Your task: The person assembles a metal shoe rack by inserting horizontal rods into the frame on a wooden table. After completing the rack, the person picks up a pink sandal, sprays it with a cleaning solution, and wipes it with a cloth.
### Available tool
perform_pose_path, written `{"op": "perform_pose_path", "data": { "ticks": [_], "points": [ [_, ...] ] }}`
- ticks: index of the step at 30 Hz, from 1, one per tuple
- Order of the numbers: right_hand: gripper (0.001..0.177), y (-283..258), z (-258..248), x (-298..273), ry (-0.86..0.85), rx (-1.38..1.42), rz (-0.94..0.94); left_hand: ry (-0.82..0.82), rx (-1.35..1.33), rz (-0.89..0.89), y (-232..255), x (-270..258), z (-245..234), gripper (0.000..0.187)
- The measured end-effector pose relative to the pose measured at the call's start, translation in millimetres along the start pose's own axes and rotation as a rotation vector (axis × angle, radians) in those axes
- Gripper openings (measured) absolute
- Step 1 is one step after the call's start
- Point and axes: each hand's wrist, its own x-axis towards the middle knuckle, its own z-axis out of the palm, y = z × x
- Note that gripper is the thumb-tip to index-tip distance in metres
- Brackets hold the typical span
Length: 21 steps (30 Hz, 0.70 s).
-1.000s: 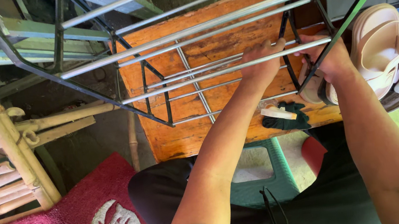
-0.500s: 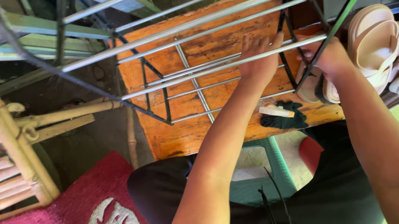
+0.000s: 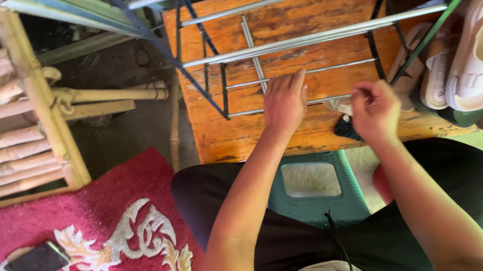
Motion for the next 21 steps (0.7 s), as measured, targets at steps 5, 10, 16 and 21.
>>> {"op": "perform_pose_path", "data": {
  "ticks": [5, 10, 16, 21],
  "points": [
    [0.003, -21.2, 46.2, -20.6, -0.118, 0.030, -0.110, 0.064, -0.017, -0.139, -19.6, -28.7, -9.6, 0.039],
    [0.008, -14.0, 93.9, -57.1, -0.254, -0.039, -0.166, 0.172, 0.005, -0.251, -46.3, -81.5, -14.2, 0.020],
    [0.014, 35.7, 162.9, -85.7, -0.478, -0.173, 0.062, 0.148, -0.153, -0.547, -76.6, -127.5, 11.4, 0.006],
    [0.018, 67.6, 203.6, -85.5, -0.561, -0.352, 0.187, 0.069, -0.219, -0.768, -96.4, -130.9, 40.7, 0.009]
  ]
}}
